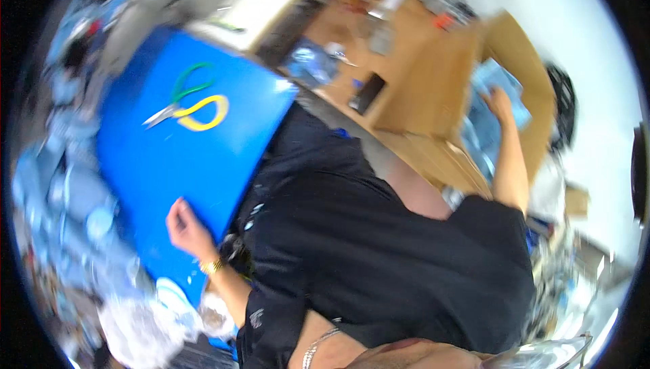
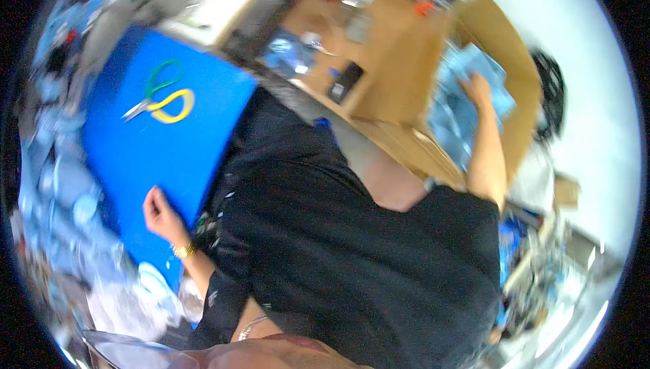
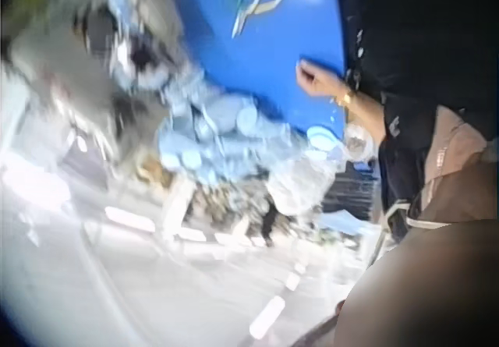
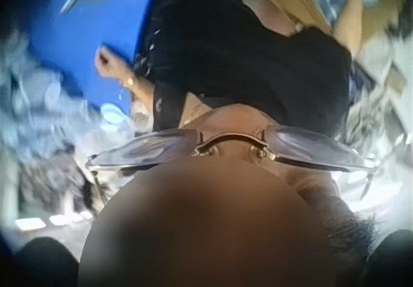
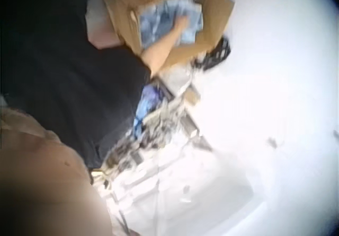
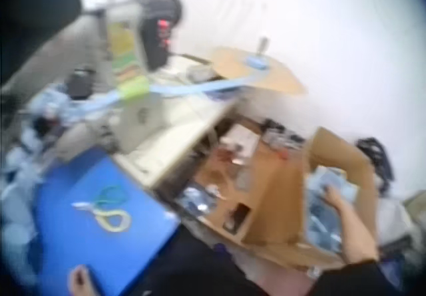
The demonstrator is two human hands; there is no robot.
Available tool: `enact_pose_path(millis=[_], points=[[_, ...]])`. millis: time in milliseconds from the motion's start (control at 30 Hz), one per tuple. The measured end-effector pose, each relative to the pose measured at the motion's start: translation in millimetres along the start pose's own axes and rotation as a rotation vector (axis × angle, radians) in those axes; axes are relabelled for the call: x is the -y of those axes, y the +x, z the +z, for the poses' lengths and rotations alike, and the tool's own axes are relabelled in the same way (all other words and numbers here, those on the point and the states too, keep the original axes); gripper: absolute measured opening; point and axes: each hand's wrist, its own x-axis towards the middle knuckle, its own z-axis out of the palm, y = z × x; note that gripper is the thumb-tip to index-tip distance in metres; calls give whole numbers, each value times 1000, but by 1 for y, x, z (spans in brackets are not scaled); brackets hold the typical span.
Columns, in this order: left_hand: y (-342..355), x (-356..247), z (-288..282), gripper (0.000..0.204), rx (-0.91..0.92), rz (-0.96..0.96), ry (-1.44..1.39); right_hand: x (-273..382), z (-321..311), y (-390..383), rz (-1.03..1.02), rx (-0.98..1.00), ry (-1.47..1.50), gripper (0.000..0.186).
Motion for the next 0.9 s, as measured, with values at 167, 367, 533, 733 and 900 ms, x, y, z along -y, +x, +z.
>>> enact_pose_path(millis=[167,367,533,733,900], points=[[5,7,43,5,21,90,-57,-187,65,-58,-65,197,-529,53],[-9,-17,14,7,-37,45,118,-150,89,-19,364,-194,-394,63],[-2,-15,15,7,-58,65,94,-135,45,-18,340,-114,-377,59],[4,-11,17,6,-46,61,58,-103,15,-25,314,70,-351,53],[-6,-6,12,7,-157,132,48,55,-66,23,-12,2,-236,48]])
